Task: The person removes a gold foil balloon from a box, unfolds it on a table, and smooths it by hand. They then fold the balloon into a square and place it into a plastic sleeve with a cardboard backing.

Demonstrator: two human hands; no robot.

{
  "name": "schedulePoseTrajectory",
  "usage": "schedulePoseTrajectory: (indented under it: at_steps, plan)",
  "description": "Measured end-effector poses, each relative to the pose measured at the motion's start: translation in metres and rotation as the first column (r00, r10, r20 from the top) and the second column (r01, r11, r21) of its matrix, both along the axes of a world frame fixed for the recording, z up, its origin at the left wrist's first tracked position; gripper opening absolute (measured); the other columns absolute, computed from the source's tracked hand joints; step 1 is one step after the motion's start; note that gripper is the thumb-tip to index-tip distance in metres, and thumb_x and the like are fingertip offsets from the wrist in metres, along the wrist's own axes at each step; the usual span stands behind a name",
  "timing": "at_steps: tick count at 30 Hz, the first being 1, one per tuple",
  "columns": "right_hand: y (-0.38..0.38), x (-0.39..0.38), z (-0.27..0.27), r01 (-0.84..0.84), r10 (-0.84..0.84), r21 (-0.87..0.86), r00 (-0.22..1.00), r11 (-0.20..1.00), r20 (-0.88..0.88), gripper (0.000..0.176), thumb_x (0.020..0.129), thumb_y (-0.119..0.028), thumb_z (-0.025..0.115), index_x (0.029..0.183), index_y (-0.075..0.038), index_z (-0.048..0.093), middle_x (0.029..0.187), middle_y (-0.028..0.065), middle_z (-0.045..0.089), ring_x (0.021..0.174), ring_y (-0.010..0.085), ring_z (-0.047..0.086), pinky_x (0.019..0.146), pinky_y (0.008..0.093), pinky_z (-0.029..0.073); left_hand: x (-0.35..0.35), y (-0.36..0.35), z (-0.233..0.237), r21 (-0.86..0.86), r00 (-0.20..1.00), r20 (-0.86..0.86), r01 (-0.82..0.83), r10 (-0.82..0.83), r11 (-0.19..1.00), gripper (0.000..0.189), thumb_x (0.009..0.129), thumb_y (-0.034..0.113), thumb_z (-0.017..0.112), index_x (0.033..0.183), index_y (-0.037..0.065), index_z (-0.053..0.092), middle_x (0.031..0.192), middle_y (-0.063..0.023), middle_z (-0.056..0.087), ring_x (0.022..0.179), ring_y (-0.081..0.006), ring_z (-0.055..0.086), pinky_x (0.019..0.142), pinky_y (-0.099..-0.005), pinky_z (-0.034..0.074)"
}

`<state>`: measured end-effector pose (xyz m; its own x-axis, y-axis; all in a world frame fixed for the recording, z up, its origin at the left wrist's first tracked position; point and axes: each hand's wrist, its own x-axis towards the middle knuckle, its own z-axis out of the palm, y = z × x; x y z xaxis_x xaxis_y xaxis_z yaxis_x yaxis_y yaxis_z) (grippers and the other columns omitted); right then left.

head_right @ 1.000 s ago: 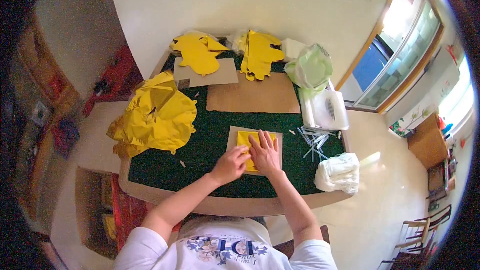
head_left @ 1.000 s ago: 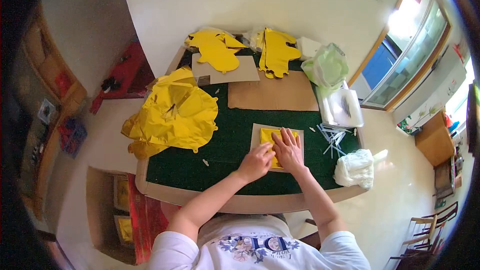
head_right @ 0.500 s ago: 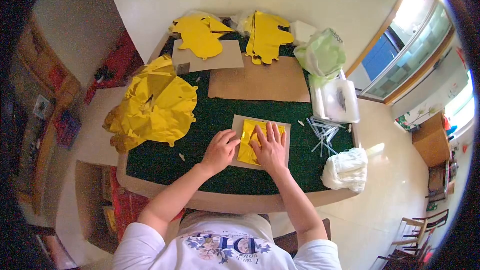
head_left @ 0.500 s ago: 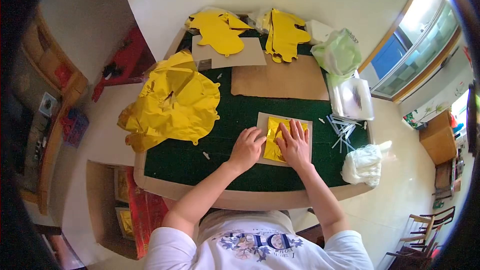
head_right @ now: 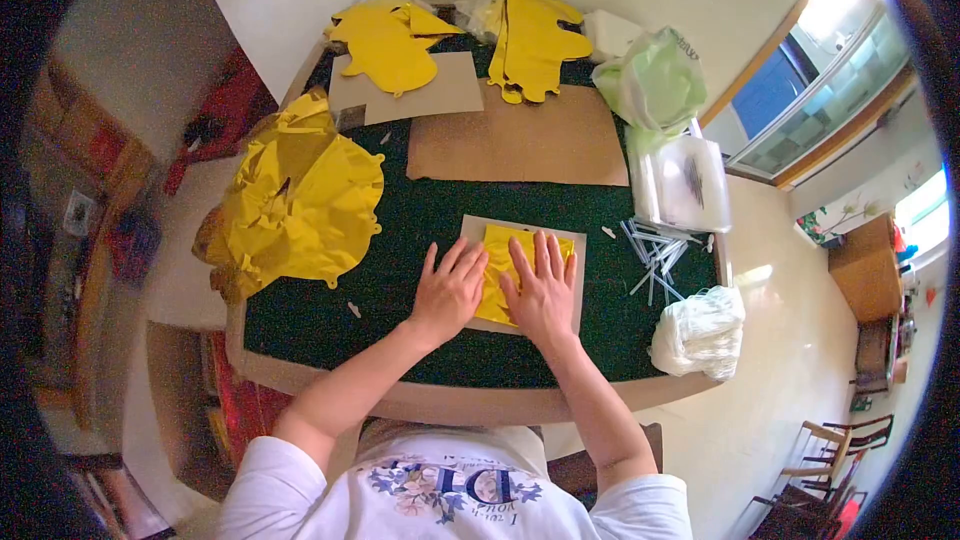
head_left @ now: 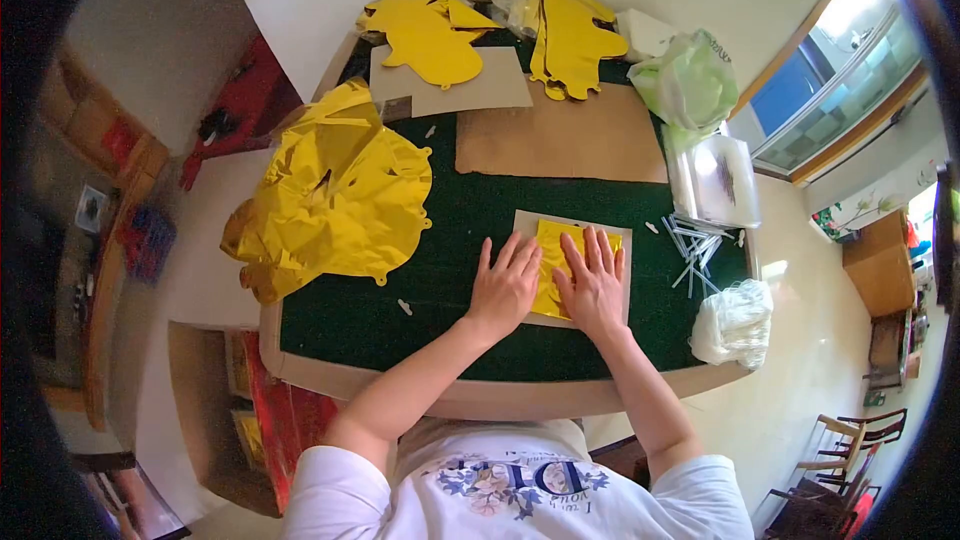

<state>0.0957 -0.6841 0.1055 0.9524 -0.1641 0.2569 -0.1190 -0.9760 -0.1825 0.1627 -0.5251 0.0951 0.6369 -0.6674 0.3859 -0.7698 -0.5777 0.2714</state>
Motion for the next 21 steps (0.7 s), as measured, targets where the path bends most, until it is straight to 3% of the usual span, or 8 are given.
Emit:
schedulePoseTrajectory:
  at_steps: [3, 6, 15, 18, 21]
  plan:
    - [0.000, 0.001, -0.002, 0.006, -0.006, 0.008, 1.000, 1.000, 0.009, 0.050, 0.091, -0.036, 0.052, 0.137, -0.018, 0.046, 0.147, 0.0181, 0.033, 0.138, 0.0350, 0.028, 0.112, 0.0547, 0.016, 0.009, -0.006, 0.002, 0.017, 0.998, -0.052, -0.029, 0.030, 0.999, 0.038, 0.090, 0.018, 0.053, 0.123, -0.001, 0.055, 0.132, -0.0134, 0.052, 0.130, -0.0259, 0.041, 0.109, -0.0517, 0.027]
    - [0.001, 0.001, -0.003, 0.010, -0.010, -0.008, 1.000, 1.000, 0.010, 0.048, 0.092, -0.034, 0.050, 0.137, -0.018, 0.046, 0.146, 0.0186, 0.034, 0.138, 0.0350, 0.028, 0.112, 0.0545, 0.016, 0.006, -0.024, 0.004, -0.069, 0.994, -0.064, 0.087, -0.091, 0.994, 0.042, 0.092, 0.016, 0.046, 0.130, -0.002, 0.050, 0.136, -0.0158, 0.049, 0.133, -0.0277, 0.039, 0.110, -0.0518, 0.026]
    - [-0.003, 0.002, -0.007, 0.001, -0.001, -0.007, 1.000, 1.000, 0.002, 0.045, 0.093, -0.027, 0.047, 0.137, -0.018, 0.047, 0.145, 0.0193, 0.036, 0.138, 0.0338, 0.029, 0.112, 0.0541, 0.017, 0.004, -0.035, -0.003, 0.174, 0.984, -0.158, -0.054, 0.082, 0.983, 0.057, 0.093, 0.030, 0.045, 0.141, 0.001, 0.036, 0.149, -0.0133, 0.032, 0.142, -0.0233, 0.021, 0.113, -0.0566, 0.011]
    - [-0.004, 0.002, -0.010, -0.004, 0.004, 0.002, 1.000, 1.000, 0.007, 0.045, 0.092, -0.027, 0.047, 0.137, -0.019, 0.048, 0.145, 0.0193, 0.036, 0.138, 0.0340, 0.029, 0.112, 0.0541, 0.017, 0.003, -0.036, 0.003, 0.207, 0.978, -0.169, -0.089, 0.125, 0.974, 0.058, 0.092, 0.031, 0.045, 0.141, 0.001, 0.035, 0.150, -0.0126, 0.031, 0.143, -0.0226, 0.018, 0.112, -0.0596, 0.009]
    - [-0.004, 0.002, -0.012, -0.006, 0.006, -0.005, 1.000, 1.000, 0.025, 0.045, 0.092, -0.028, 0.047, 0.136, -0.019, 0.048, 0.145, 0.0191, 0.036, 0.137, 0.0342, 0.030, 0.112, 0.0541, 0.017, 0.000, -0.045, 0.019, 0.325, 0.967, -0.168, -0.130, 0.193, 0.937, 0.057, 0.093, 0.030, 0.043, 0.142, 0.001, 0.035, 0.150, -0.0126, 0.031, 0.143, -0.0229, 0.019, 0.114, -0.0565, 0.011]
